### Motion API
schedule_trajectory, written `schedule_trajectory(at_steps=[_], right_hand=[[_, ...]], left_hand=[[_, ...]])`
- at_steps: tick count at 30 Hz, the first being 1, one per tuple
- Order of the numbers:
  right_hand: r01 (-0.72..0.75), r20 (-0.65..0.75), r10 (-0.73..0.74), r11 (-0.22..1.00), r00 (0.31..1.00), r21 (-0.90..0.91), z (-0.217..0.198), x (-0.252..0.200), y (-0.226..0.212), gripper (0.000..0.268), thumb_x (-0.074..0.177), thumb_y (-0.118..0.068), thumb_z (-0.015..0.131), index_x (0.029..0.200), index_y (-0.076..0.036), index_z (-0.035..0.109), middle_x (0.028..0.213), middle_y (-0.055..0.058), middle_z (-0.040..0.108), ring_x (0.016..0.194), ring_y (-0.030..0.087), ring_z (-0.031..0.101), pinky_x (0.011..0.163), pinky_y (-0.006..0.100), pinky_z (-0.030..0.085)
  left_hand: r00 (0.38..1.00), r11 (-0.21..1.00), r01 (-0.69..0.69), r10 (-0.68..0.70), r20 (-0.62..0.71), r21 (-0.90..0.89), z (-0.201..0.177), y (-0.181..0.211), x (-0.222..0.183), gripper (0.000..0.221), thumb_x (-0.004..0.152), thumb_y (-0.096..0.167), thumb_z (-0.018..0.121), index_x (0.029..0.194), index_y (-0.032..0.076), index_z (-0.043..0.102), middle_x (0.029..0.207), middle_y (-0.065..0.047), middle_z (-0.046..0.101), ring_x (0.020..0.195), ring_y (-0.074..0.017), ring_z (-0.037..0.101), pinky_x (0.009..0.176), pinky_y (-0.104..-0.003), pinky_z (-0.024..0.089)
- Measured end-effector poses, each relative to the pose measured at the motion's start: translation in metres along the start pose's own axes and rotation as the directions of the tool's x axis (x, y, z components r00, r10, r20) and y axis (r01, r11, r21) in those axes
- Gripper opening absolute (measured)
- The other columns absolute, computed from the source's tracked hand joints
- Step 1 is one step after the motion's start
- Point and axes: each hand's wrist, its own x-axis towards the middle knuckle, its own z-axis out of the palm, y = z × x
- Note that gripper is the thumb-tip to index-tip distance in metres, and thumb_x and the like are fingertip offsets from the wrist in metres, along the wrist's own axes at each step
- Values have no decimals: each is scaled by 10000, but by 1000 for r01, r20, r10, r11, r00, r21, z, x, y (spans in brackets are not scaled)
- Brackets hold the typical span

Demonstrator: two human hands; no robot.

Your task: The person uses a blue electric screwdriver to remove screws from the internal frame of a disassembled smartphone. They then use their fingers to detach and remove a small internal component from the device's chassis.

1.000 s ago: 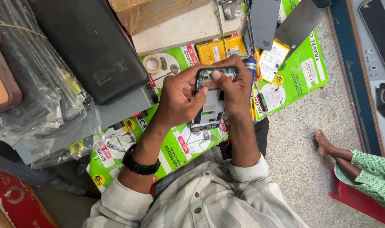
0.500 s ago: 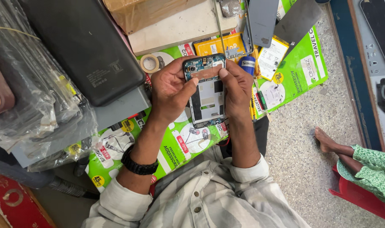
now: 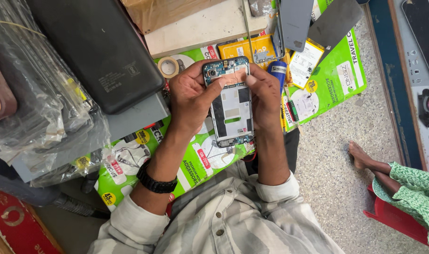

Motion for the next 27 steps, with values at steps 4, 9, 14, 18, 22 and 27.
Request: schedule_trajectory(at_steps=[4, 9, 14, 18, 22, 27], right_hand=[[66, -52, -72, 991, 996, -114, -5, 2, 9, 189, 1017, -76, 606, 1104, 71, 688, 986, 87, 720, 830, 94, 627, 785, 236, 504], [33, -68, -37, 997, 997, -64, -9, 3, 10, 182, 1008, -76, 596, 1073, 63, 693, 947, 81, 728, 785, 91, 641, 749, 230, 513], [24, -83, -28, 998, 996, -50, -7, 4, 8, 193, 982, -66, 582, 1069, 67, 692, 939, 83, 734, 769, 94, 652, 744, 234, 530], [40, -84, -45, 997, 995, -60, -8, 5, 10, 201, 991, -72, 594, 1087, 76, 692, 949, 87, 726, 779, 94, 646, 751, 235, 522], [40, -47, -41, 999, 998, -24, -4, 6, 9, 226, 991, -75, 578, 1119, 82, 678, 1008, 116, 736, 861, 127, 674, 824, 252, 533], [-4, -9, 5, 999, 1000, 34, 2, 1, 2, 327, 950, -111, 542, 1197, 74, 652, 1043, 135, 753, 900, 159, 712, 850, 262, 553]], left_hand=[[998, 999, 47, -47, 43, 1, -4, 1, 2, 307, 975, -79, 652, 1278, -107, 615, 1164, -152, 731, 1051, -147, 702, 976, -286, 567], [983, 952, 151, -117, 139, -266, -11, 6, 0, 409, 975, 1, 551, 1361, -132, 563, 1272, -195, 688, 1185, -210, 670, 1109, -354, 513], [974, 934, 170, -111, 199, -314, -11, 8, 0, 516, 898, -38, 501, 1401, -151, 534, 1278, -228, 683, 1201, -241, 667, 1130, -381, 493], [978, 959, 182, -155, 137, -219, -9, 6, 1, 449, 927, -75, 519, 1372, -130, 543, 1242, -194, 695, 1143, -201, 692, 1066, -348, 544], [996, 998, 61, -62, 66, 18, -4, 0, 2, 383, 970, -130, 635, 1350, -97, 596, 1149, -141, 719, 1007, -107, 668, 910, -243, 549], [999, 996, 29, -31, 23, 80, -3, -2, 3, 376, 945, -137, 649, 1312, -65, 610, 1091, -99, 728, 950, -68, 664, 833, -205, 543]])
